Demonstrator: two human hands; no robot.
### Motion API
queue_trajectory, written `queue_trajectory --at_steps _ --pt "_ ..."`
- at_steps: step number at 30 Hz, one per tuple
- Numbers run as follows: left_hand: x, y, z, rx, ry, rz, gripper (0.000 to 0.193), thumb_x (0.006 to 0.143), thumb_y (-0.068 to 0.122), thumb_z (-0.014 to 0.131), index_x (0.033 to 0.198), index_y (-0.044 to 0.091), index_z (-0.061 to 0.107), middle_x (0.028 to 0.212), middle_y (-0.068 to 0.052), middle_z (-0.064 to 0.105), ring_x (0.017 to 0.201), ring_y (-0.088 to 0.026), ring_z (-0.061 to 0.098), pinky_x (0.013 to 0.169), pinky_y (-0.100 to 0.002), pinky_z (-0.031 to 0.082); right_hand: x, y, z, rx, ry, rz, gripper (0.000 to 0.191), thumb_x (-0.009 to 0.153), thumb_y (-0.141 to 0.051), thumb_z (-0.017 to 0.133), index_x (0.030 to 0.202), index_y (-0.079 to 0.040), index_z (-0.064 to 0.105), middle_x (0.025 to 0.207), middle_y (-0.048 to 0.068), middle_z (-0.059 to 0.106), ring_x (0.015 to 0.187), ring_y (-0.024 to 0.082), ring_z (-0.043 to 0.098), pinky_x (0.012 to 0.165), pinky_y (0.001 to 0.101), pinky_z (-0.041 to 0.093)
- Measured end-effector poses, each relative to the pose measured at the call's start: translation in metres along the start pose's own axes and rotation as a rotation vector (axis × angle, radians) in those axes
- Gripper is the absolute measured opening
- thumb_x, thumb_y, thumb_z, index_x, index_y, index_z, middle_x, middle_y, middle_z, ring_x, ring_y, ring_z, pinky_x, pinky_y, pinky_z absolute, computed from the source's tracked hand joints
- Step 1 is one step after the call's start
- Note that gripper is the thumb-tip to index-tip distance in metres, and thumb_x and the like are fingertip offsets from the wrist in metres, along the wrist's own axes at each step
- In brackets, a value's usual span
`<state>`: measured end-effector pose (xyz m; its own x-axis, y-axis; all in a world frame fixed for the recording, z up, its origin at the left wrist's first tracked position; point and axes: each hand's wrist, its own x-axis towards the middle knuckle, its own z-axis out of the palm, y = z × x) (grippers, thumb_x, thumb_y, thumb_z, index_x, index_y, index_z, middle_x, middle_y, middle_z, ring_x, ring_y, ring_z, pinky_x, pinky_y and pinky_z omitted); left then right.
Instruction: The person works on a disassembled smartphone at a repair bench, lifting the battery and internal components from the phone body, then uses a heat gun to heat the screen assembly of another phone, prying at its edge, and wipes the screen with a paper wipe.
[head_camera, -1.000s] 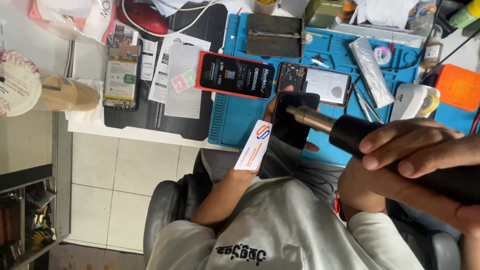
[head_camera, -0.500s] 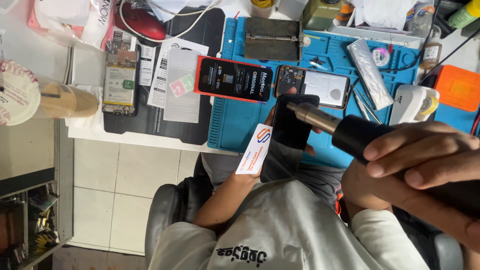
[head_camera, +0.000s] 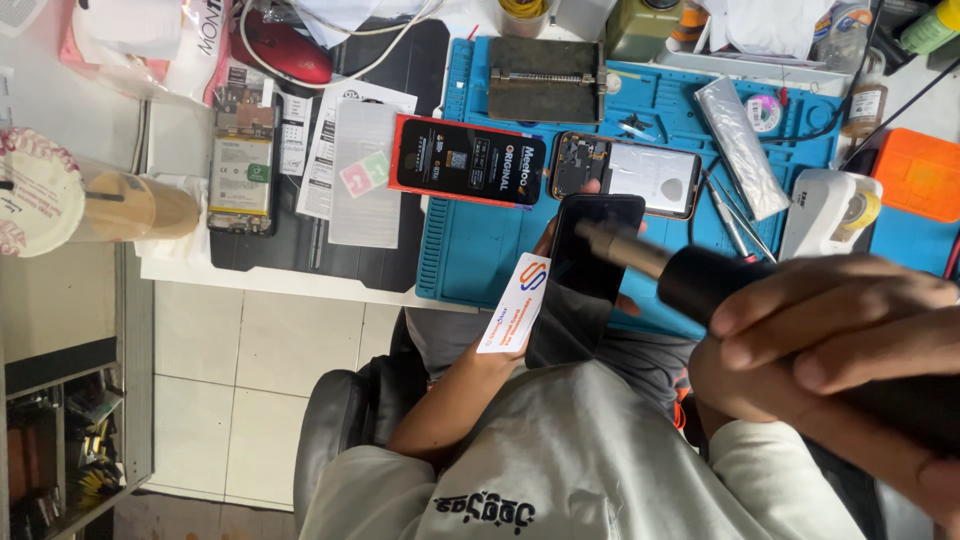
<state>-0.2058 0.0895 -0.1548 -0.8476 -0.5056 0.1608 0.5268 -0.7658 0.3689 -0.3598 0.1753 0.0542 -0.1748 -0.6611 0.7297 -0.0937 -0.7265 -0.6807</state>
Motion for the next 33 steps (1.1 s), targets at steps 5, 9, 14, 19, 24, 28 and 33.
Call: queue_trajectory --at_steps 5,9,14,19,24,28,33 --pt "0.008 0.008 -0.004 -0.255 -0.274 -0.264 0.076 0.113 0.059 0.056 0.158 0.002 0.035 0.148 -0.034 0.053 0.132 -0.046 0.057 0.108 -0.060 0.048 -0.019 0.007 0.006 0.105 0.264 -0.150 0.074 0.083 -0.082 0.056 0.071 -0.009 0.053 0.045 0.011 0.059 0.038 0.020 0.062 0.035 0.0368 0.055" --pt "-0.023 -0.007 0.001 -0.119 -0.013 0.075 0.060 0.107 0.045 0.053 0.157 0.015 0.039 0.145 -0.023 0.057 0.129 -0.042 0.059 0.100 -0.060 0.051 -0.014 -0.001 -0.012 -0.090 0.159 -0.070 0.077 0.085 -0.084 0.053 0.070 -0.009 0.049 0.045 0.012 0.054 0.038 0.021 0.058 0.034 0.0365 0.054" --pt "-0.005 0.002 -0.011 -0.546 0.048 -0.359 0.065 0.124 0.053 0.043 0.156 -0.002 0.036 0.139 -0.033 0.056 0.126 -0.044 0.057 0.107 -0.057 0.055 -0.004 -0.005 0.009 0.103 0.239 -0.090 0.074 0.082 -0.082 0.057 0.068 -0.010 0.052 0.042 0.010 0.056 0.035 0.020 0.059 0.034 0.0382 0.055" --pt "-0.021 0.003 0.015 -0.356 0.073 -0.003 0.061 0.112 0.044 0.045 0.169 0.028 0.032 0.163 -0.026 0.042 0.143 -0.045 0.050 0.099 -0.072 0.052 -0.025 0.003 -0.002 -0.007 0.264 -0.063 0.074 0.084 -0.082 0.057 0.069 -0.011 0.049 0.043 0.012 0.054 0.037 0.021 0.058 0.033 0.0353 0.053" --pt "-0.027 0.004 0.038 -0.542 0.014 -0.046 0.052 0.118 0.043 0.043 0.165 0.024 0.031 0.153 -0.027 0.046 0.134 -0.046 0.054 0.096 -0.070 0.055 -0.014 -0.007 -0.038 -0.112 -0.042 0.160 0.069 0.092 -0.072 0.056 0.069 -0.008 0.048 0.049 0.015 0.055 0.042 0.024 0.060 0.041 0.0386 0.057" --pt "-0.023 0.018 0.053 -0.352 0.128 -0.075 0.055 0.116 0.039 0.047 0.168 0.027 0.032 0.150 -0.023 0.048 0.134 -0.046 0.054 0.098 -0.073 0.051 0.037 -0.022 -0.018 -0.177 -0.110 0.189 0.064 0.098 -0.065 0.055 0.075 -0.007 0.047 0.055 0.016 0.055 0.048 0.026 0.063 0.044 0.0374 0.058" --pt "-0.018 0.022 0.068 -0.545 0.165 -0.139 0.054 0.116 0.040 0.048 0.165 0.025 0.032 0.154 -0.022 0.047 0.140 -0.051 0.049 0.111 -0.074 0.043 0.049 -0.016 -0.017 -0.187 -0.053 -0.007 0.061 0.098 -0.067 0.053 0.075 -0.011 0.043 0.056 0.013 0.056 0.045 0.023 0.066 0.047 0.0409 0.062"
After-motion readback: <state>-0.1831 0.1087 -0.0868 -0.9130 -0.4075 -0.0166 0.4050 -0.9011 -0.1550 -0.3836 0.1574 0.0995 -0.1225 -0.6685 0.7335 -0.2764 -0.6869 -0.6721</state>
